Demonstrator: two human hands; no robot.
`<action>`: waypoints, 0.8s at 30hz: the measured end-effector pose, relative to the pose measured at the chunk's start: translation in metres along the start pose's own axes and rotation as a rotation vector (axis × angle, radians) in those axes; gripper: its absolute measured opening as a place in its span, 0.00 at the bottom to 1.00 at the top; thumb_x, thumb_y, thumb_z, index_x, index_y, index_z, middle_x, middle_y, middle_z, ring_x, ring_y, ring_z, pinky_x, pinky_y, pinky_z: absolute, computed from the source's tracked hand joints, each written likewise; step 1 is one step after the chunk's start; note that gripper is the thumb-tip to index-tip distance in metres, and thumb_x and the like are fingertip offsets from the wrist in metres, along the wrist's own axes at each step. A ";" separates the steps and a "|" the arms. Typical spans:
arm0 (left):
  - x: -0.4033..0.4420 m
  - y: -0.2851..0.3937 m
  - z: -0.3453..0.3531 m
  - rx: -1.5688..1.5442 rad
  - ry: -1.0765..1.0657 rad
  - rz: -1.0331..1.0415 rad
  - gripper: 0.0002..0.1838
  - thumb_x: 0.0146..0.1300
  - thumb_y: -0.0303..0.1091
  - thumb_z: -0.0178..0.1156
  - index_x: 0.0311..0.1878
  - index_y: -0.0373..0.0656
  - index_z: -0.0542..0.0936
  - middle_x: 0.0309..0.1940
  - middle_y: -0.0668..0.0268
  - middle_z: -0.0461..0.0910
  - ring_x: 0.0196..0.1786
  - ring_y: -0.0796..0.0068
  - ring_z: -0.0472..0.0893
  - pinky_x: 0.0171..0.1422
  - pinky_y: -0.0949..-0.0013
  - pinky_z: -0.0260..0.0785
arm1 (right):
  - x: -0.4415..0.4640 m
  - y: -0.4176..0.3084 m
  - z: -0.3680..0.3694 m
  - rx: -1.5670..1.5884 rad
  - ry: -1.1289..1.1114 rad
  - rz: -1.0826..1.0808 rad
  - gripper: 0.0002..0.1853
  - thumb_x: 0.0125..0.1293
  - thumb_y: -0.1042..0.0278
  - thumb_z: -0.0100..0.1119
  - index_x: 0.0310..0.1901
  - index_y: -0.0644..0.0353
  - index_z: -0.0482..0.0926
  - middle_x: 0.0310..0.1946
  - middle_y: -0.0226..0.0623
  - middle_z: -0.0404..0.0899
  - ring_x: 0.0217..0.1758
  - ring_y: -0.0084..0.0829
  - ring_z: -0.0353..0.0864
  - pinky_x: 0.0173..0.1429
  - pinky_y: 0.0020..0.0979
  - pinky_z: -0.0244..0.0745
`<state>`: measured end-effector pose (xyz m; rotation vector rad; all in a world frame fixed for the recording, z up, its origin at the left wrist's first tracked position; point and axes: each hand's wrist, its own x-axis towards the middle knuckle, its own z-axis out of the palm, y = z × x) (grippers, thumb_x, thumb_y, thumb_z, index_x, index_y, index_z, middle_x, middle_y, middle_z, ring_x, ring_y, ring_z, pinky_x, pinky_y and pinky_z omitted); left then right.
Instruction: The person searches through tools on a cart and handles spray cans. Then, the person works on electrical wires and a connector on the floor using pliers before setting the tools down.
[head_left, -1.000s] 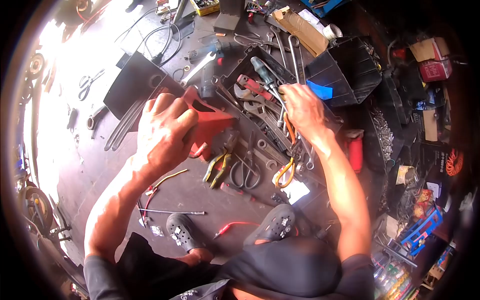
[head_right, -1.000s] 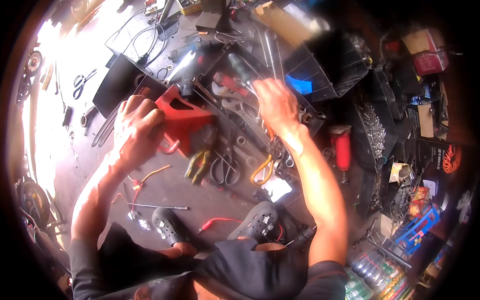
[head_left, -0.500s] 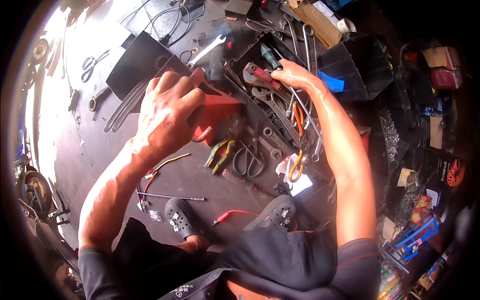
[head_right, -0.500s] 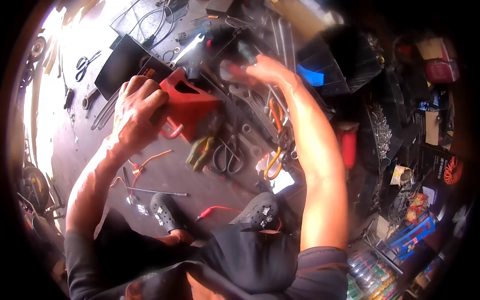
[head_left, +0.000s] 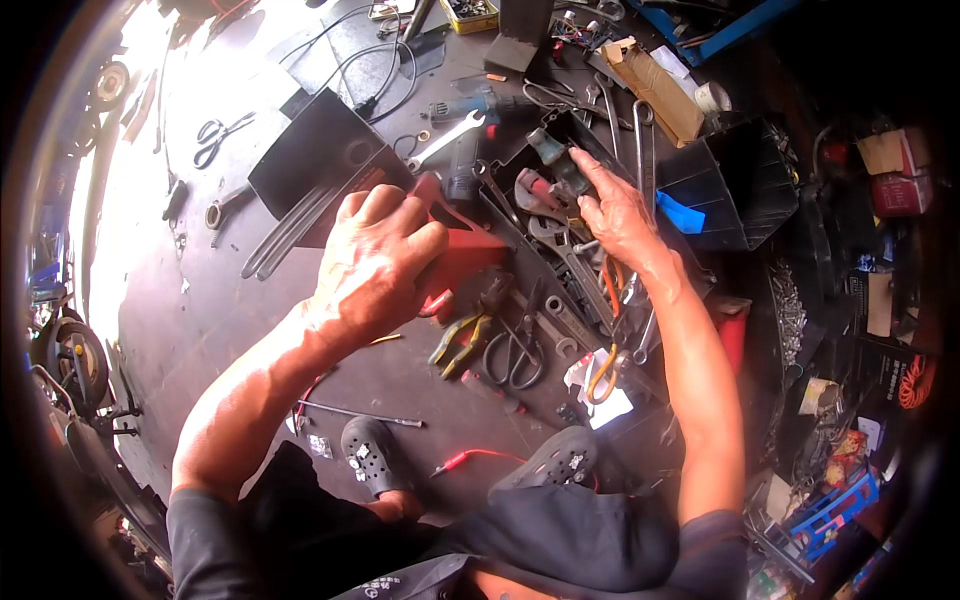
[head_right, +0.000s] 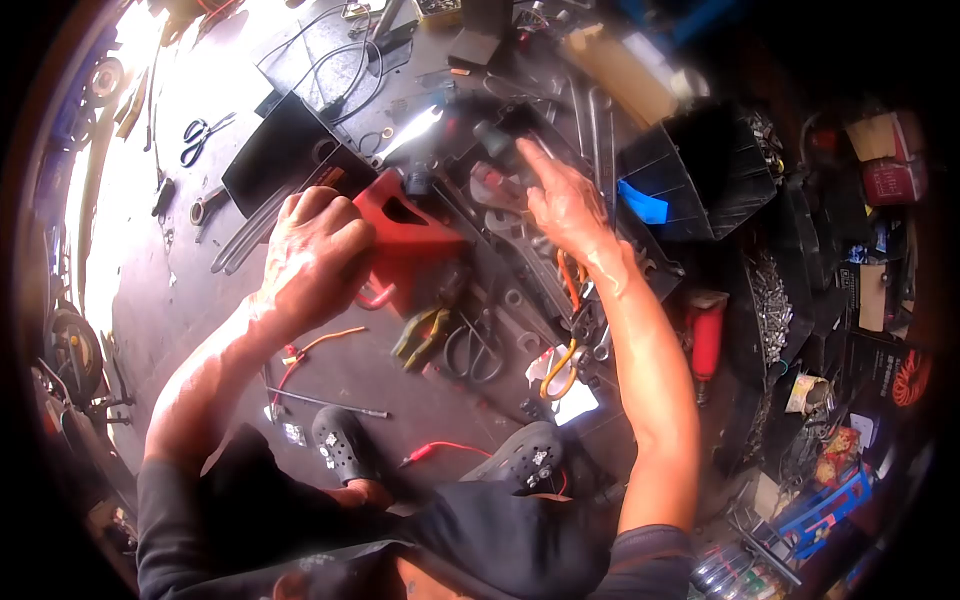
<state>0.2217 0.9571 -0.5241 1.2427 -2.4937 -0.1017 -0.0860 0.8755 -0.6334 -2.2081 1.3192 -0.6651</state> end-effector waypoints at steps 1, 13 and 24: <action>0.001 0.000 -0.001 -0.014 0.010 0.003 0.12 0.46 0.28 0.68 0.34 0.46 0.76 0.35 0.65 0.76 0.45 0.57 0.74 0.52 0.54 0.65 | -0.002 0.002 0.005 -0.061 -0.014 0.038 0.32 0.63 0.73 0.58 0.71 0.55 0.65 0.56 0.46 0.78 0.57 0.48 0.78 0.63 0.41 0.71; -0.001 -0.002 0.002 -0.054 0.043 0.000 0.10 0.46 0.30 0.67 0.32 0.47 0.75 0.32 0.65 0.73 0.44 0.58 0.74 0.53 0.55 0.65 | -0.002 -0.019 0.036 -0.481 -0.381 -0.011 0.26 0.58 0.67 0.67 0.59 0.56 0.74 0.51 0.42 0.74 0.58 0.46 0.74 0.62 0.50 0.69; -0.005 -0.006 -0.002 -0.054 -0.085 -0.013 0.21 0.39 0.39 0.75 0.41 0.54 0.83 0.37 0.67 0.76 0.51 0.62 0.73 0.52 0.57 0.62 | 0.015 -0.051 -0.014 0.092 0.000 -0.068 0.15 0.59 0.71 0.69 0.47 0.58 0.77 0.36 0.33 0.76 0.42 0.34 0.79 0.48 0.34 0.74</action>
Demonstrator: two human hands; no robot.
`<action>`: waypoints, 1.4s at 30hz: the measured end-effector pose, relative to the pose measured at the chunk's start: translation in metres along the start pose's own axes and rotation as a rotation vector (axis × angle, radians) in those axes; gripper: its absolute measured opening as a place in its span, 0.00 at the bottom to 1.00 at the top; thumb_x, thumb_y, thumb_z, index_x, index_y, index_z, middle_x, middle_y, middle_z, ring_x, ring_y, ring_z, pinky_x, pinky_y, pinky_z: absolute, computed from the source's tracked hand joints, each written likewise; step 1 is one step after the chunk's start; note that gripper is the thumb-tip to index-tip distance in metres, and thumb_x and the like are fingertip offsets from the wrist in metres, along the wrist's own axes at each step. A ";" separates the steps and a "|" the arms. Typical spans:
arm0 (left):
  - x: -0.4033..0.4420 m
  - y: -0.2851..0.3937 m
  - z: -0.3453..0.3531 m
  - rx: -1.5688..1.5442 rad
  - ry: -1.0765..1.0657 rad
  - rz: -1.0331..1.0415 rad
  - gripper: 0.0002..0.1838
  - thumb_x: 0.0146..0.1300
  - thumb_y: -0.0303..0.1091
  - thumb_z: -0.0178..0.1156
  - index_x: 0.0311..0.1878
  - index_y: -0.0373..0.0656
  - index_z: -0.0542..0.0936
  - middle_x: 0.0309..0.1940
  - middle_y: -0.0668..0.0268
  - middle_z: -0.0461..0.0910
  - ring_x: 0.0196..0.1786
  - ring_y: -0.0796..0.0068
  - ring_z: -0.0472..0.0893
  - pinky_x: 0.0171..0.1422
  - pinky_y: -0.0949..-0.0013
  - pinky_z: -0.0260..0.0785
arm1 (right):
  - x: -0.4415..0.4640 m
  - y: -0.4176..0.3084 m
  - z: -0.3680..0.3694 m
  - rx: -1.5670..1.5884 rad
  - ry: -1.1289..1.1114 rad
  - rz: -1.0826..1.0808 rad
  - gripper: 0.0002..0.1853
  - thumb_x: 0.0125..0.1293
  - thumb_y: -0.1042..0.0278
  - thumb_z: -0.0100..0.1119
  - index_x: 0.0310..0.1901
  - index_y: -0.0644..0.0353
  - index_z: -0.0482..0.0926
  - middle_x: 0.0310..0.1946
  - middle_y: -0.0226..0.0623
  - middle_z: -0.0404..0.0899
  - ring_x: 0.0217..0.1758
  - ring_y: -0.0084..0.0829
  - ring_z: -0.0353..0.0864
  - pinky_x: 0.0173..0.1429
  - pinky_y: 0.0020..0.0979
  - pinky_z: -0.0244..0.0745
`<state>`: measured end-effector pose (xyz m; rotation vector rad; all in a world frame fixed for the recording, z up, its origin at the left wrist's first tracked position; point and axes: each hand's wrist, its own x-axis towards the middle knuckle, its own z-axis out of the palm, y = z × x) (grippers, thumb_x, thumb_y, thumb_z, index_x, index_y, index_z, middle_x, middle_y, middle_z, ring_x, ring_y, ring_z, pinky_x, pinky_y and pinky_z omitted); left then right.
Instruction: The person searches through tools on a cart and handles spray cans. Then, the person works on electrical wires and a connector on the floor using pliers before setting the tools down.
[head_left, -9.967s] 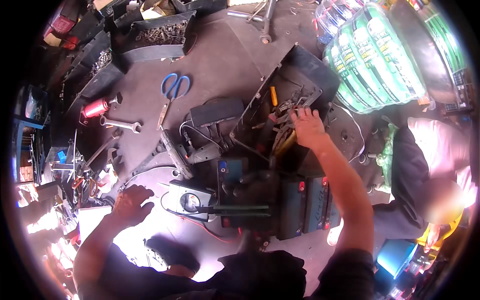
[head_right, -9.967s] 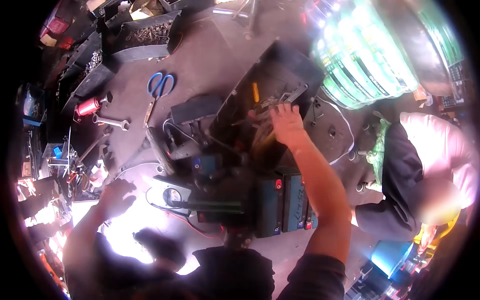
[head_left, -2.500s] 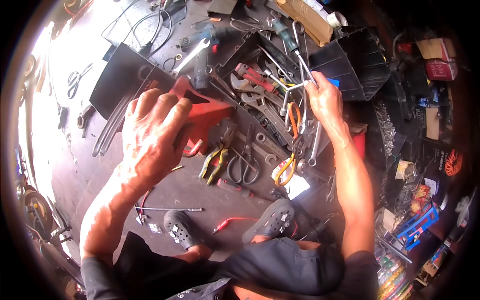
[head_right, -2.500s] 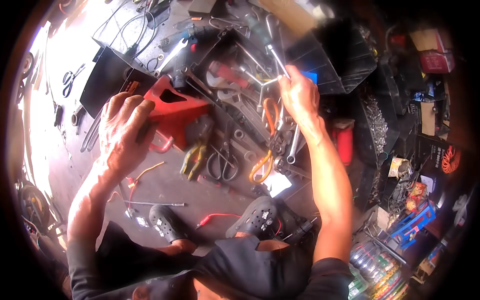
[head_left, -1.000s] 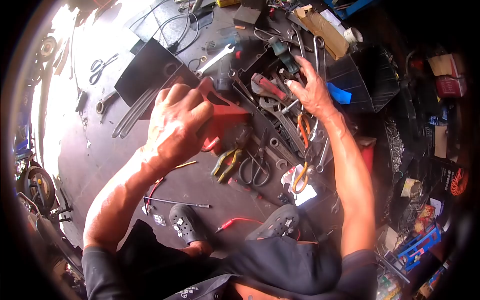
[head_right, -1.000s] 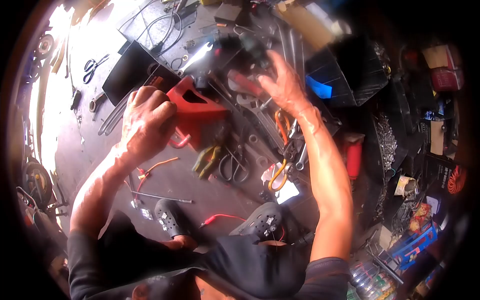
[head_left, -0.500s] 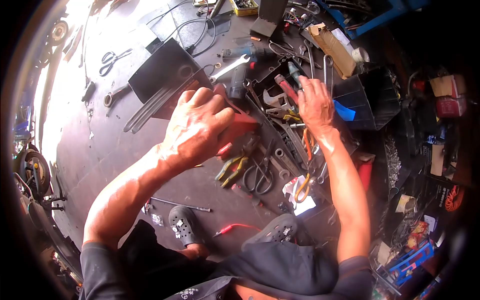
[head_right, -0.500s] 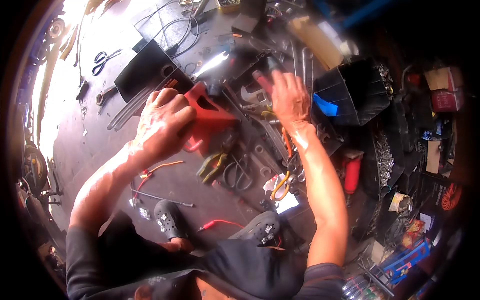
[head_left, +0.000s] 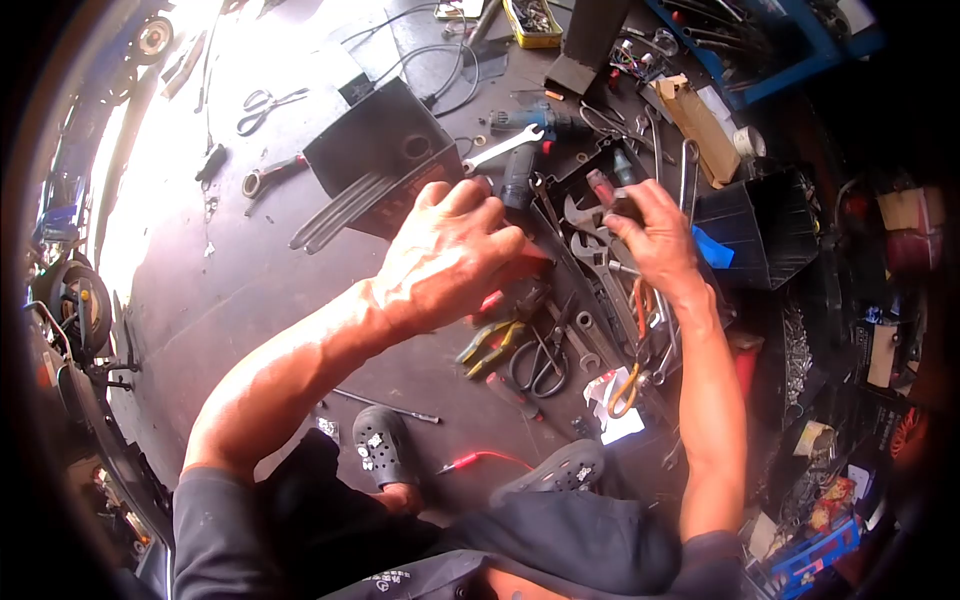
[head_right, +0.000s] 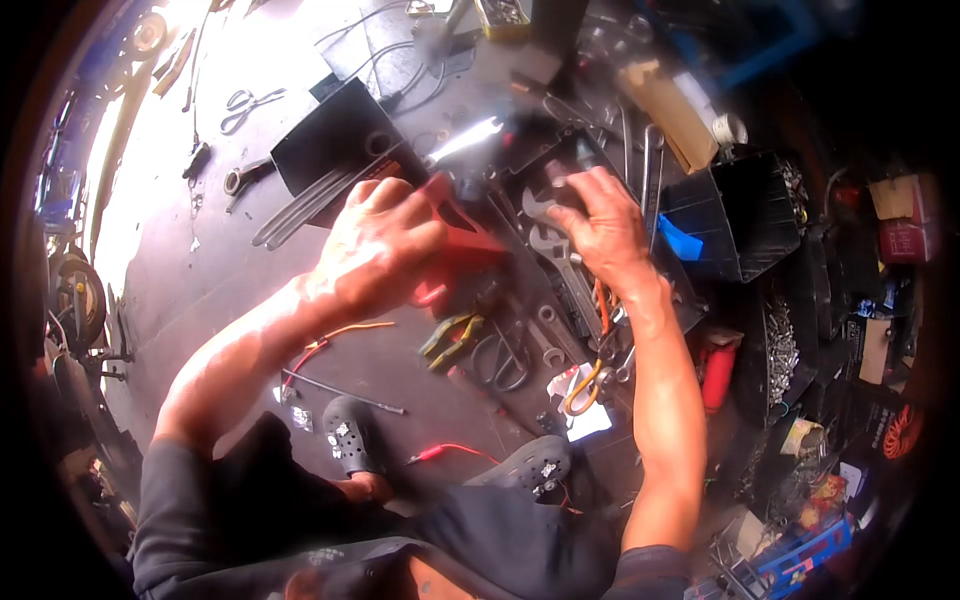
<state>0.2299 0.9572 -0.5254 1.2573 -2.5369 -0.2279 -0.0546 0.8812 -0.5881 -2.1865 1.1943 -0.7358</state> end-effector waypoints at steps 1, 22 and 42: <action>0.001 0.001 -0.007 -0.018 -0.040 0.004 0.21 0.41 0.39 0.74 0.43 0.54 0.83 0.39 0.66 0.76 0.53 0.61 0.73 0.54 0.56 0.62 | 0.003 -0.014 -0.012 0.202 0.063 0.117 0.13 0.61 0.72 0.68 0.46 0.57 0.78 0.35 0.31 0.77 0.41 0.31 0.80 0.46 0.32 0.75; -0.087 0.066 -0.160 -1.394 0.039 -0.368 0.16 0.65 0.43 0.68 0.45 0.38 0.82 0.37 0.70 0.80 0.41 0.80 0.76 0.46 0.70 0.70 | 0.072 -0.293 -0.017 1.335 -0.282 -0.056 0.18 0.71 0.53 0.61 0.52 0.58 0.75 0.40 0.32 0.75 0.43 0.25 0.77 0.51 0.31 0.74; -0.128 0.042 -0.081 -1.911 0.004 -0.495 0.18 0.61 0.42 0.69 0.46 0.37 0.80 0.35 0.67 0.83 0.37 0.81 0.80 0.41 0.72 0.73 | 0.021 -0.276 0.052 1.075 -0.277 0.172 0.13 0.73 0.62 0.59 0.52 0.61 0.75 0.36 0.25 0.75 0.40 0.17 0.73 0.47 0.21 0.70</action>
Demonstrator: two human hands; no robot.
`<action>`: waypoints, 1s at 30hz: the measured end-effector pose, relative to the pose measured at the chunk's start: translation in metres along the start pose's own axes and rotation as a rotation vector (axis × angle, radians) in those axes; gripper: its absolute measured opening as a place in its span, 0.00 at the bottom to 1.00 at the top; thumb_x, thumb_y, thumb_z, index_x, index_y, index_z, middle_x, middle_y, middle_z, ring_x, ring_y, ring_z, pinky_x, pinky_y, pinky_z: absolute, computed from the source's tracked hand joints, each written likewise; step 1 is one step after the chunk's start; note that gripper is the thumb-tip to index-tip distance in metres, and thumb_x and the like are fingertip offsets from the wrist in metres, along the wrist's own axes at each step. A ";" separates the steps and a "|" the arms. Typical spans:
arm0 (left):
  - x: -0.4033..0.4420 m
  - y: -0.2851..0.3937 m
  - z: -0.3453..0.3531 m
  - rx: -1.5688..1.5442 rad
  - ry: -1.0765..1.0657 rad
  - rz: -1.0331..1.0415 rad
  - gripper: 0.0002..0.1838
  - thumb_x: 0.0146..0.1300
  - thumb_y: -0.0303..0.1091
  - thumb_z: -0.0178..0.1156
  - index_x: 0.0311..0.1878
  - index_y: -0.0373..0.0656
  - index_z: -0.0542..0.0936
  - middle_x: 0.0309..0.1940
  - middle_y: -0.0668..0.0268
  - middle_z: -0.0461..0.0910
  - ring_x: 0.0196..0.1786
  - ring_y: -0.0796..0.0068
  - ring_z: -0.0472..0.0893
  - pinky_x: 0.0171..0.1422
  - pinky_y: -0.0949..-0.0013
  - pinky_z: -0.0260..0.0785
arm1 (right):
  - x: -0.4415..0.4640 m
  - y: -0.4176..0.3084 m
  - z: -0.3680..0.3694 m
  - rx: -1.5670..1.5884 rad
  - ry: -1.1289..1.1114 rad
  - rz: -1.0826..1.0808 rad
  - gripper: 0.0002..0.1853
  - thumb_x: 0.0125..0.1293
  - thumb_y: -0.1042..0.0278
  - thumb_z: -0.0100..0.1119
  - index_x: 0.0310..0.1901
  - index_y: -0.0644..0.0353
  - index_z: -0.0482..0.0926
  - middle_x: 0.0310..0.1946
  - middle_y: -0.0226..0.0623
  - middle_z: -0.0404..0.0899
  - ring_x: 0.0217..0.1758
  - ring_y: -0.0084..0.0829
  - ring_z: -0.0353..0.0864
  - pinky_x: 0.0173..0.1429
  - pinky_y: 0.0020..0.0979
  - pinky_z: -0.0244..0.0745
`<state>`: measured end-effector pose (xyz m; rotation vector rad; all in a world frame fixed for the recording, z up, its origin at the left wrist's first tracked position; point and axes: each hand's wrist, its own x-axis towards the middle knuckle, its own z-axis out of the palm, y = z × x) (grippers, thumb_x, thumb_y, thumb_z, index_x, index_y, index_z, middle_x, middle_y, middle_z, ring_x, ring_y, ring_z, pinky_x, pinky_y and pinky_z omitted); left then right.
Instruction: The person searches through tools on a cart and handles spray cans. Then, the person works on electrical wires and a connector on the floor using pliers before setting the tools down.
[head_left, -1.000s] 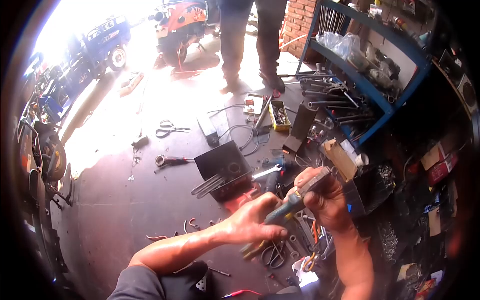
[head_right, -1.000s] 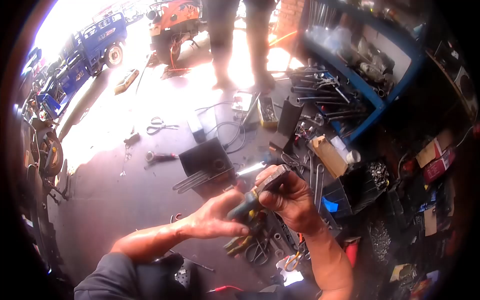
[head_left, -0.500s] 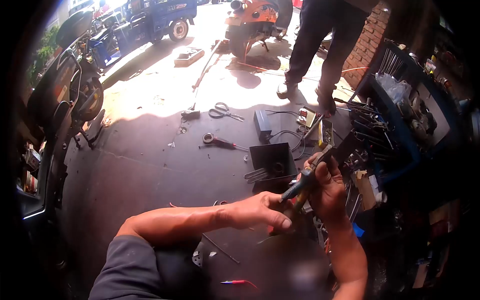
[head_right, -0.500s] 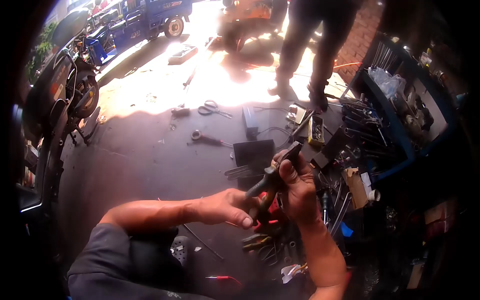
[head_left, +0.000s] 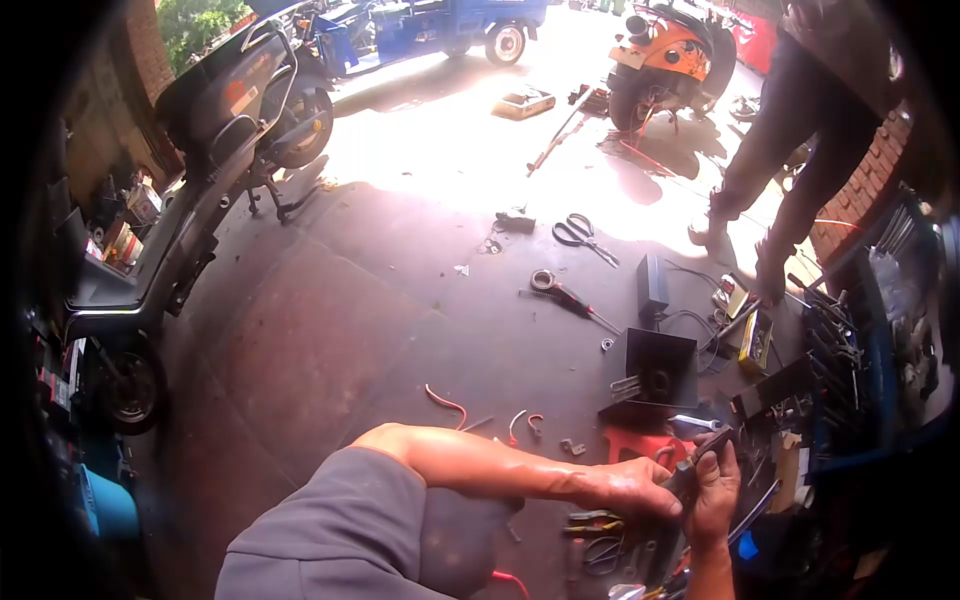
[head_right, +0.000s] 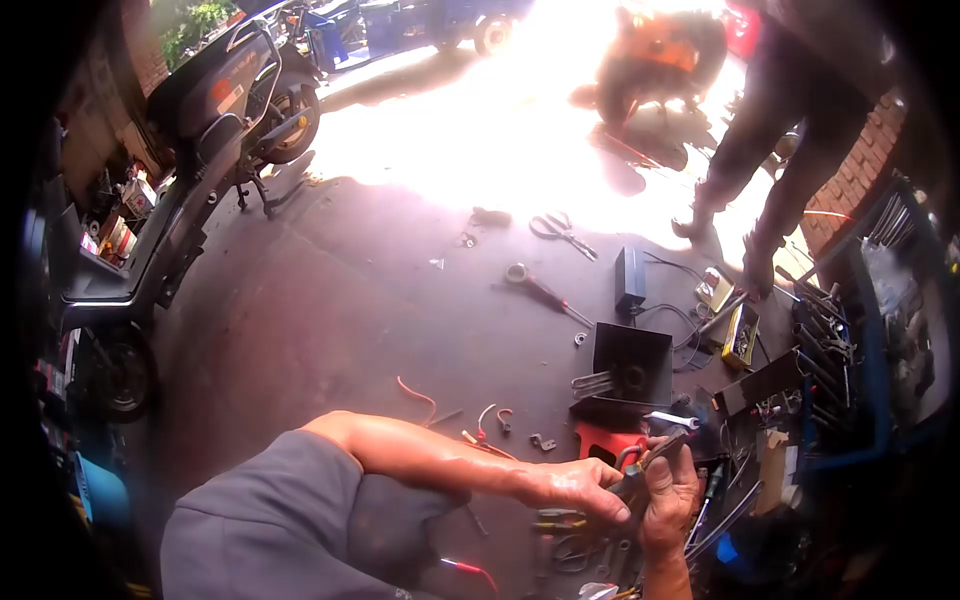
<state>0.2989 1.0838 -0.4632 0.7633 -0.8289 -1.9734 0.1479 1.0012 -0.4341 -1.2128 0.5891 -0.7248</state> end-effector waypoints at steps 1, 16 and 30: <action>-0.006 0.002 0.003 0.063 0.017 -0.030 0.18 0.62 0.44 0.68 0.44 0.38 0.81 0.32 0.68 0.83 0.35 0.81 0.80 0.40 0.72 0.73 | -0.001 0.001 0.000 0.005 -0.013 0.014 0.14 0.73 0.61 0.59 0.52 0.61 0.75 0.36 0.25 0.75 0.40 0.17 0.73 0.48 0.22 0.70; -0.034 -0.081 -0.045 1.081 -0.285 -0.458 0.26 0.63 0.49 0.60 0.57 0.39 0.78 0.53 0.49 0.80 0.57 0.47 0.78 0.61 0.53 0.70 | -0.120 0.041 -0.109 -0.406 0.328 0.320 0.18 0.68 0.66 0.65 0.55 0.63 0.75 0.42 0.28 0.77 0.44 0.19 0.74 0.51 0.24 0.71; -0.153 -0.175 -0.148 1.390 0.488 -0.593 0.20 0.59 0.39 0.65 0.52 0.41 0.80 0.48 0.53 0.80 0.53 0.50 0.80 0.57 0.54 0.72 | -0.089 0.091 -0.227 -0.925 0.320 0.443 0.20 0.61 0.66 0.63 0.55 0.62 0.78 0.32 0.35 0.83 0.32 0.28 0.81 0.40 0.31 0.75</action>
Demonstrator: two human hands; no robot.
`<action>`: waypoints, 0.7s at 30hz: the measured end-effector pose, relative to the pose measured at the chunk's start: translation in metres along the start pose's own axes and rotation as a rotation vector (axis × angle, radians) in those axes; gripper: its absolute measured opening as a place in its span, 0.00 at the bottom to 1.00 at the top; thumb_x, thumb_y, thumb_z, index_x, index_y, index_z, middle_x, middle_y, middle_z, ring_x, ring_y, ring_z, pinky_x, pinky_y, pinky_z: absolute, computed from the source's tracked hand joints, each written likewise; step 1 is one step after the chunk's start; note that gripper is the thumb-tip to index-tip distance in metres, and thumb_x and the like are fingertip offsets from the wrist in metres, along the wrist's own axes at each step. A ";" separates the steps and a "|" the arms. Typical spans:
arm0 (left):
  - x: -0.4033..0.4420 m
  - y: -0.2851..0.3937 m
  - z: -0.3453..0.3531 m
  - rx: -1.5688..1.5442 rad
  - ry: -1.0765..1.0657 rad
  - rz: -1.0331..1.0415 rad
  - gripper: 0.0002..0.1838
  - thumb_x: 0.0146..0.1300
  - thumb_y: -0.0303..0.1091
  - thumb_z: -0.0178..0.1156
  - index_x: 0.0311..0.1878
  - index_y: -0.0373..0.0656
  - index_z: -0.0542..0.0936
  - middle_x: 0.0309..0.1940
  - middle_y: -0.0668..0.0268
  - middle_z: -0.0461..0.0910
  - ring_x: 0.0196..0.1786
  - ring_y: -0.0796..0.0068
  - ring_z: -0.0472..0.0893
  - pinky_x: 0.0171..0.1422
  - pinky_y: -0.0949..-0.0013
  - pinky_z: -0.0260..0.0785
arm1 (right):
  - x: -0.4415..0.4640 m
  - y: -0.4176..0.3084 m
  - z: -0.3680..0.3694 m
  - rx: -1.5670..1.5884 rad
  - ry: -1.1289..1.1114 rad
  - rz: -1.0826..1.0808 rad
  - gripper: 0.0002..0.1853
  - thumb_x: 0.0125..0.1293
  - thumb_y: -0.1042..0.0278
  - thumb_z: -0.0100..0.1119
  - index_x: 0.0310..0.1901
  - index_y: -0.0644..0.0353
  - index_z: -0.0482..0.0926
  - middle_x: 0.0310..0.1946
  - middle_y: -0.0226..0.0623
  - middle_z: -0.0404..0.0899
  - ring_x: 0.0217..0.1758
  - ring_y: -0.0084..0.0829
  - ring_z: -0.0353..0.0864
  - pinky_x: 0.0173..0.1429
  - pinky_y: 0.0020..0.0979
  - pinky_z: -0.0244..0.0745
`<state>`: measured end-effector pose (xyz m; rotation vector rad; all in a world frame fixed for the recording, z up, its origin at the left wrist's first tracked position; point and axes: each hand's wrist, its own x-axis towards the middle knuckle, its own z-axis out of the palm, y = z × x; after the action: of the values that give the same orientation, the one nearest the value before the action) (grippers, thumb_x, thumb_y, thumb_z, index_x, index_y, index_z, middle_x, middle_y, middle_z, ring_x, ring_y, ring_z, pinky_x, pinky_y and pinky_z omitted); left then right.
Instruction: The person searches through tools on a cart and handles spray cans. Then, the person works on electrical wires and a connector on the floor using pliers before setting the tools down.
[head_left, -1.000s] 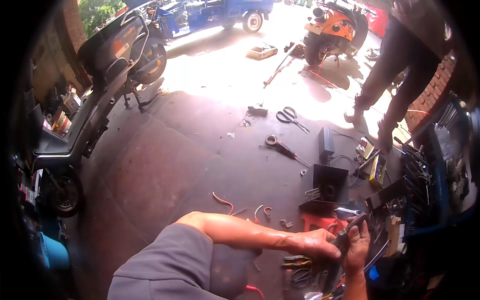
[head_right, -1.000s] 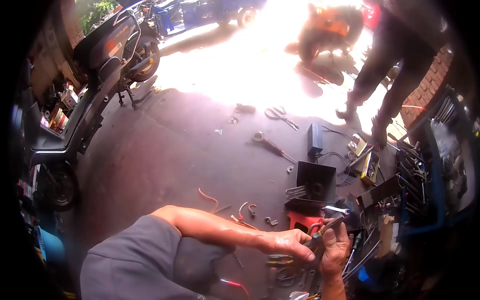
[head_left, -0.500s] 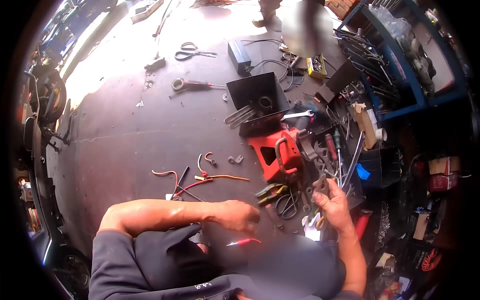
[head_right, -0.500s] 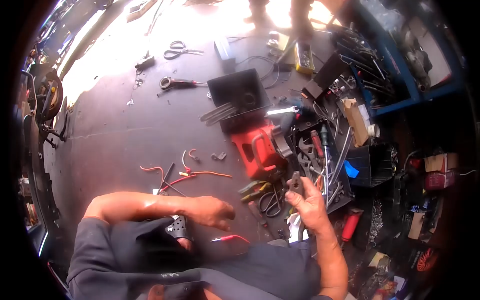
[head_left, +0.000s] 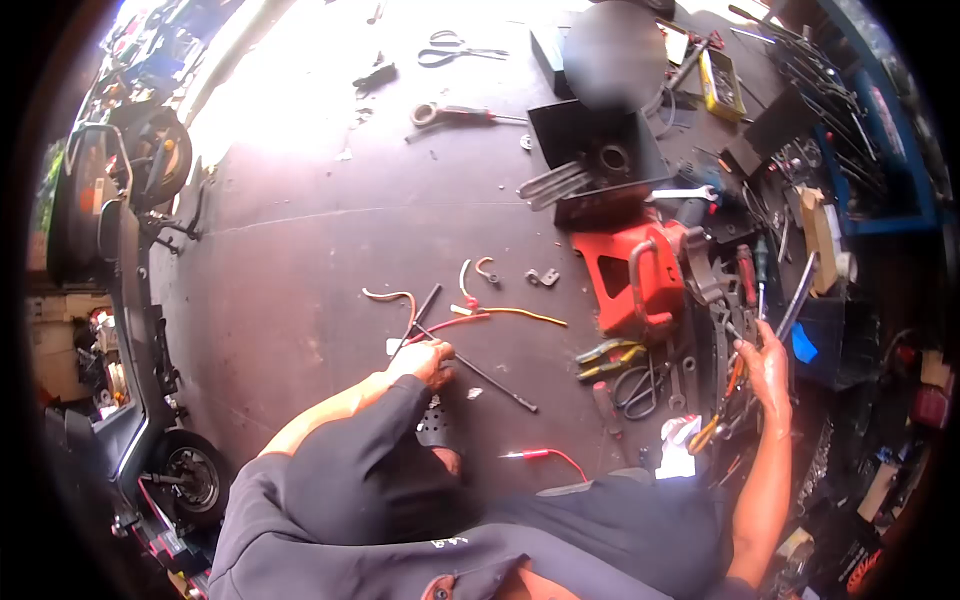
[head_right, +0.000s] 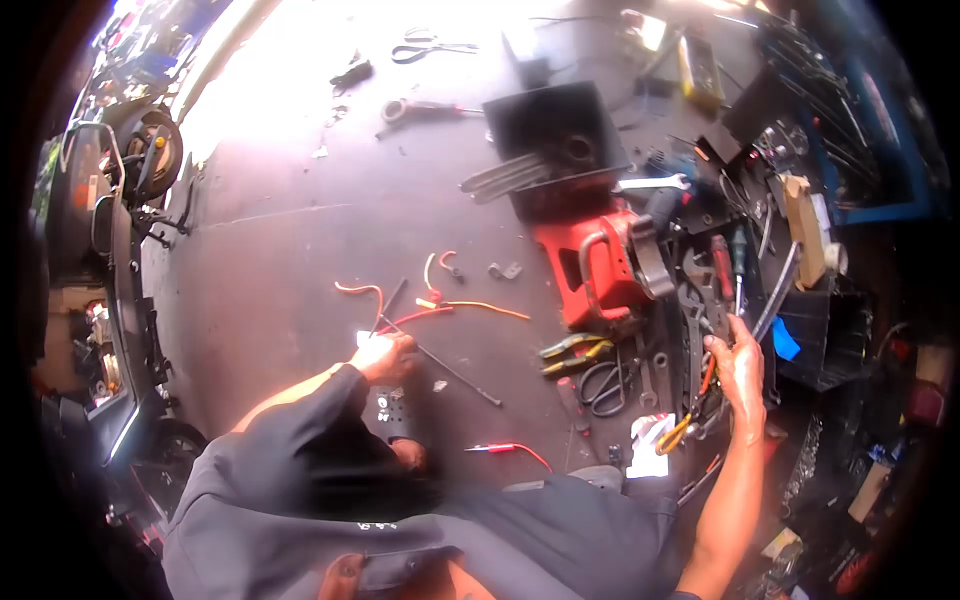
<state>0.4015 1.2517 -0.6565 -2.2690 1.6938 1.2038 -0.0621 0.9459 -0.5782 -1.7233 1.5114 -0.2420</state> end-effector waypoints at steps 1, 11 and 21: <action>0.003 -0.002 0.001 0.019 -0.005 0.002 0.18 0.59 0.39 0.64 0.50 0.41 0.79 0.46 0.52 0.80 0.52 0.49 0.80 0.55 0.52 0.73 | 0.008 -0.005 0.002 -0.059 -0.014 0.012 0.21 0.60 0.65 0.63 0.55 0.62 0.78 0.34 0.38 0.84 0.35 0.32 0.82 0.44 0.33 0.75; 0.037 -0.022 -0.034 -0.018 0.124 0.024 0.15 0.61 0.39 0.61 0.47 0.41 0.78 0.44 0.52 0.80 0.50 0.48 0.80 0.54 0.52 0.73 | 0.024 0.052 0.036 -0.348 0.007 -0.111 0.24 0.55 0.70 0.63 0.55 0.67 0.75 0.48 0.54 0.77 0.52 0.54 0.78 0.56 0.46 0.73; 0.031 -0.047 -0.057 -0.142 0.264 -0.284 0.17 0.62 0.42 0.58 0.45 0.38 0.81 0.46 0.52 0.82 0.51 0.51 0.82 0.57 0.54 0.73 | 0.020 0.061 0.047 -0.554 0.102 -0.120 0.17 0.54 0.76 0.59 0.47 0.67 0.72 0.45 0.59 0.76 0.47 0.62 0.77 0.51 0.53 0.73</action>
<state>0.4745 1.2190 -0.6539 -2.7438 1.3230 1.0313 -0.0726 0.9514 -0.6569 -2.2677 1.6522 0.0384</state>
